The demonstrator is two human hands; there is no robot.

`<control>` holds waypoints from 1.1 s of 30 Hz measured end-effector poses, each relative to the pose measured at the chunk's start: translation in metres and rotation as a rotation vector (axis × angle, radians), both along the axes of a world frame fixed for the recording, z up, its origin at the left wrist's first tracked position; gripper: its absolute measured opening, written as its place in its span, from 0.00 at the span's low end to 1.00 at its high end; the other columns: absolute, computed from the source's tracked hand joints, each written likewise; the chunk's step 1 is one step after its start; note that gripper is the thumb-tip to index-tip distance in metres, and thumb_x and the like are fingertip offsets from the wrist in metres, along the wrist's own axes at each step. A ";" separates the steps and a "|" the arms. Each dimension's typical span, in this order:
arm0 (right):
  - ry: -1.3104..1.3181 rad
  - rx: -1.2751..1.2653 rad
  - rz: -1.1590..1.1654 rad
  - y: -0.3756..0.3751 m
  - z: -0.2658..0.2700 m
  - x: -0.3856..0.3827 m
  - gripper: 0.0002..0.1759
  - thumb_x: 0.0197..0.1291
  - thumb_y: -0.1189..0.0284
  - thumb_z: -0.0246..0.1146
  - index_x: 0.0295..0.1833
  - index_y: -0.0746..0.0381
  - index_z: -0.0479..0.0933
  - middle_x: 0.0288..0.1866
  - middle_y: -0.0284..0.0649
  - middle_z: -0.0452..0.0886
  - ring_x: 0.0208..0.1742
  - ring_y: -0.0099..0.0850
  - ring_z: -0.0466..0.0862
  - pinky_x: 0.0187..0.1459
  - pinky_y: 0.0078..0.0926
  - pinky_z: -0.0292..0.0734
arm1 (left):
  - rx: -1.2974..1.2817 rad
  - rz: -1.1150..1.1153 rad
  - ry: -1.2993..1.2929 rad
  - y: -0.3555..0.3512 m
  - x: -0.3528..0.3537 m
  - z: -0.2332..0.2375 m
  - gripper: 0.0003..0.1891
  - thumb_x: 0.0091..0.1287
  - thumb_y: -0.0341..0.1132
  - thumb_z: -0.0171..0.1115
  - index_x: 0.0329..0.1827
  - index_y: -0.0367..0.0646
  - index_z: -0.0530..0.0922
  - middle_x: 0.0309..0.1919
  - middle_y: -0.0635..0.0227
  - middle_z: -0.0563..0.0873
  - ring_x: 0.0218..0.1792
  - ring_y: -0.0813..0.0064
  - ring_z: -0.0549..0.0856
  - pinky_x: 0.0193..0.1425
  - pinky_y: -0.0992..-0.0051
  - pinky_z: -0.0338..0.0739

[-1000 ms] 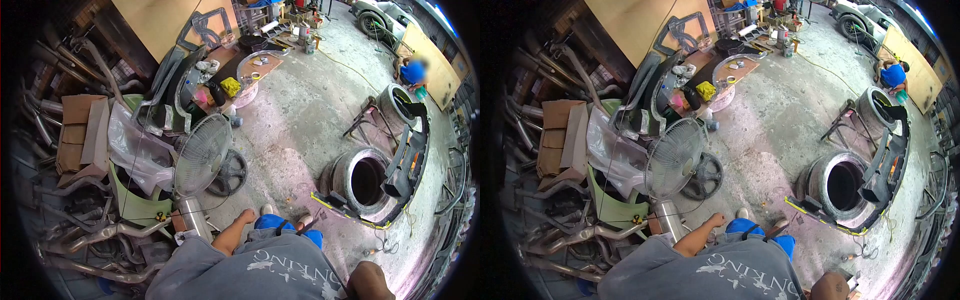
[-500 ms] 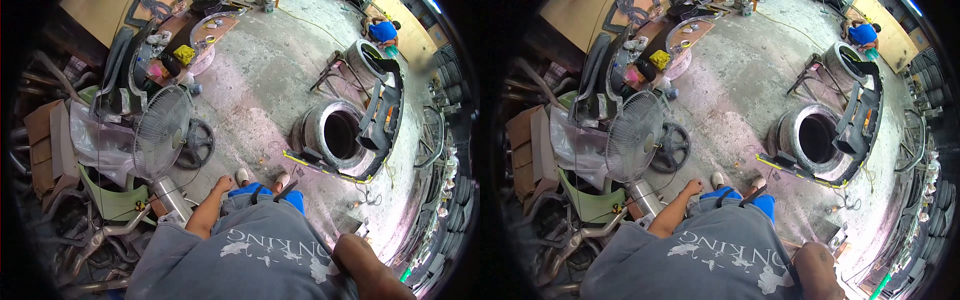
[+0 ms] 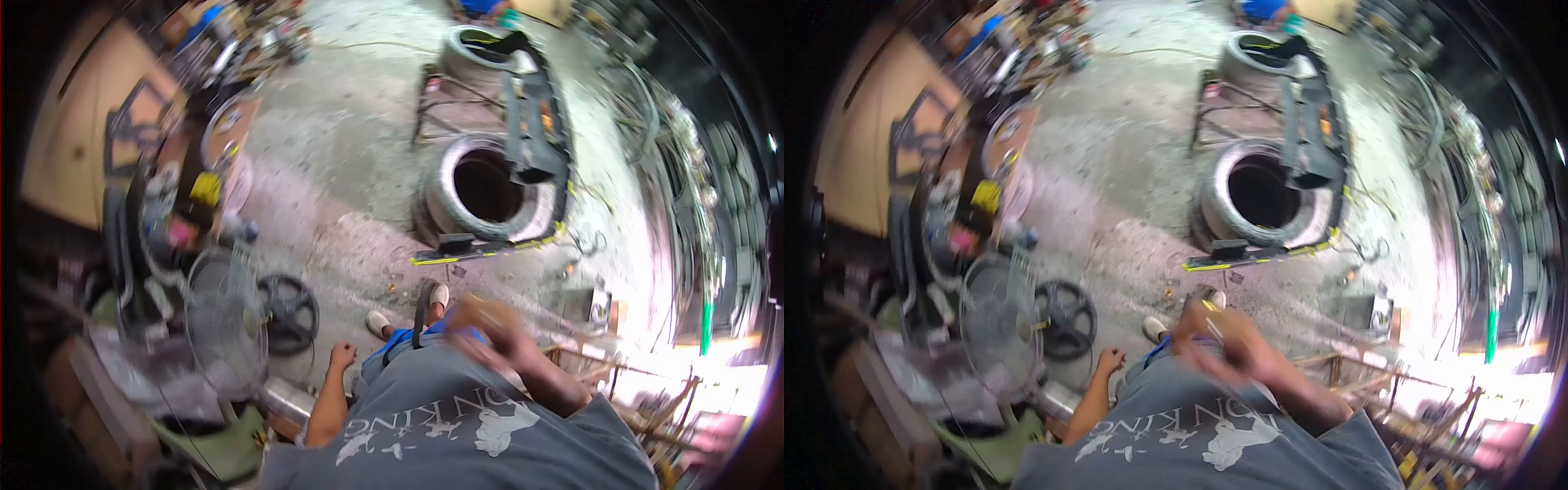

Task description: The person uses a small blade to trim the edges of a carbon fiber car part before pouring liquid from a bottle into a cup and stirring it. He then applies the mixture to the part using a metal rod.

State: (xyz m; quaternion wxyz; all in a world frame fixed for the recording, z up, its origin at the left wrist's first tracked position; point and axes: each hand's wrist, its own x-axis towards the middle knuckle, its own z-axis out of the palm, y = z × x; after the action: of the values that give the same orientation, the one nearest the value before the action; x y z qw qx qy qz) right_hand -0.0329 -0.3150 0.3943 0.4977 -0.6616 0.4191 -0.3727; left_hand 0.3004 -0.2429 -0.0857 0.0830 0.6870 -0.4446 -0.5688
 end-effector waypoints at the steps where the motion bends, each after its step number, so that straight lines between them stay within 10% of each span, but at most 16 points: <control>1: 0.039 0.116 -0.049 -0.022 -0.043 0.003 0.20 0.60 0.58 0.61 0.42 0.66 0.75 0.38 0.47 0.77 0.40 0.42 0.78 0.43 0.38 0.73 | 0.023 0.006 0.029 -0.003 0.002 0.001 0.13 0.59 0.38 0.59 0.32 0.33 0.80 0.21 0.59 0.84 0.18 0.72 0.82 0.23 0.73 0.77; 5: 0.890 0.614 0.213 0.066 -0.327 -0.072 0.33 0.66 0.46 0.48 0.67 0.58 0.67 0.68 0.50 0.66 0.70 0.45 0.64 0.69 0.40 0.55 | 0.089 -0.037 0.090 -0.010 0.014 0.015 0.12 0.62 0.36 0.59 0.33 0.33 0.78 0.22 0.59 0.84 0.17 0.72 0.81 0.19 0.74 0.75; 11: 0.454 0.922 0.242 0.089 -0.328 -0.088 0.37 0.67 0.42 0.40 0.72 0.56 0.58 0.75 0.51 0.52 0.76 0.45 0.52 0.73 0.43 0.44 | 0.040 -0.275 0.036 -0.041 0.008 0.059 0.09 0.62 0.33 0.60 0.36 0.33 0.77 0.24 0.56 0.84 0.16 0.71 0.81 0.18 0.74 0.75; 19: 0.806 0.539 0.404 0.146 -0.373 -0.108 0.25 0.73 0.60 0.35 0.73 0.45 0.54 0.76 0.42 0.53 0.76 0.47 0.50 0.74 0.43 0.45 | 0.097 -0.228 0.155 -0.104 0.010 0.015 0.08 0.62 0.32 0.59 0.36 0.34 0.77 0.24 0.57 0.84 0.17 0.72 0.81 0.21 0.75 0.76; 27: 0.348 1.015 -0.487 0.203 -0.378 -0.139 0.41 0.54 0.38 0.56 0.62 0.61 0.73 0.64 0.52 0.71 0.65 0.46 0.70 0.66 0.38 0.62 | 0.099 -0.196 0.077 -0.110 -0.035 0.038 0.08 0.62 0.32 0.59 0.36 0.34 0.77 0.25 0.58 0.84 0.17 0.71 0.81 0.21 0.75 0.76; 33: 0.369 0.941 -0.543 0.261 -0.408 -0.177 0.36 0.55 0.41 0.58 0.57 0.59 0.78 0.57 0.51 0.77 0.60 0.46 0.76 0.63 0.38 0.67 | 0.158 -0.260 0.023 -0.047 -0.087 0.039 0.09 0.61 0.32 0.59 0.36 0.34 0.78 0.25 0.58 0.84 0.18 0.71 0.81 0.20 0.74 0.76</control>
State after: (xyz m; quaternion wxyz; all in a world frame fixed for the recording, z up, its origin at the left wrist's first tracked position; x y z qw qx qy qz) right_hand -0.2104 -0.0542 -0.0134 0.5435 -0.2916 0.7748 -0.1391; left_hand 0.2138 -0.2895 -0.0469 -0.0405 0.6213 -0.4828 -0.6159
